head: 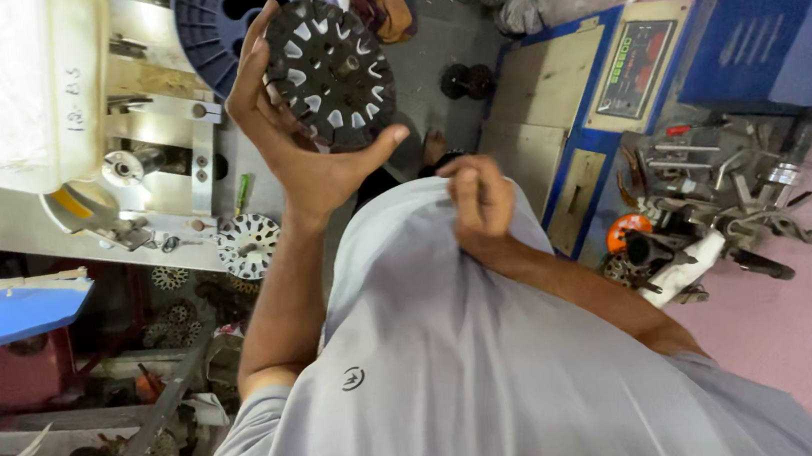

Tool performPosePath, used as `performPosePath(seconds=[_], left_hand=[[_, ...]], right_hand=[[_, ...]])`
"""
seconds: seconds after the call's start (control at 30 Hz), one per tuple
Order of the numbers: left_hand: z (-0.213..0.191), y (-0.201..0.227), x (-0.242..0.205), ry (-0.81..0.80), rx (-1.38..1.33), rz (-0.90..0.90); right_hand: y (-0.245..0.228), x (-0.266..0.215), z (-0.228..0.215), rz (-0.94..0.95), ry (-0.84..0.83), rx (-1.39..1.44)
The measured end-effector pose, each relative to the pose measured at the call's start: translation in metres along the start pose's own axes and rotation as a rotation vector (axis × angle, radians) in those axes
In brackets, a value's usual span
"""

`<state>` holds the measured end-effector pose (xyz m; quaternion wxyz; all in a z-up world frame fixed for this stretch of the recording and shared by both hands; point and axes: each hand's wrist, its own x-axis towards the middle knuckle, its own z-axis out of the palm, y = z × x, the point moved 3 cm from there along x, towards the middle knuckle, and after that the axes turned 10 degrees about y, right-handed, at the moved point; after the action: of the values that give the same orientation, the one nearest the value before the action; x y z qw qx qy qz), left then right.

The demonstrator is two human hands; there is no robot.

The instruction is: The person inserts small white rectangular components into the slots of a circular motor stator held in their hands. They repeatedly pick up the components and place them into the stator's slots, rotating the stator to access different positions.

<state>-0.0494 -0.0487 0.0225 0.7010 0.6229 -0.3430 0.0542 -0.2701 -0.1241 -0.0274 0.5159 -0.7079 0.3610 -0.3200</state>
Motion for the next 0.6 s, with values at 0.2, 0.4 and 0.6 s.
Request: performPosePath(seconds=[0.2, 0.4, 0.6], left_hand=[[0.069, -0.018, -0.063, -0.043, -0.045, -0.41], [0.137, -0.154, -0.182, 0.142, 0.267, -1.142], [0.165, -0.385, -0.326, -0.122, 0.441, -1.073]], right_hand=[[0.101, 0.025, 0.027, 0.031, -0.192, -0.016], [0.293, 0.003, 0.039, 0.396, -0.368, -0.03], [0.488, 0.023, 0.055, 0.905, -0.267, -0.077]])
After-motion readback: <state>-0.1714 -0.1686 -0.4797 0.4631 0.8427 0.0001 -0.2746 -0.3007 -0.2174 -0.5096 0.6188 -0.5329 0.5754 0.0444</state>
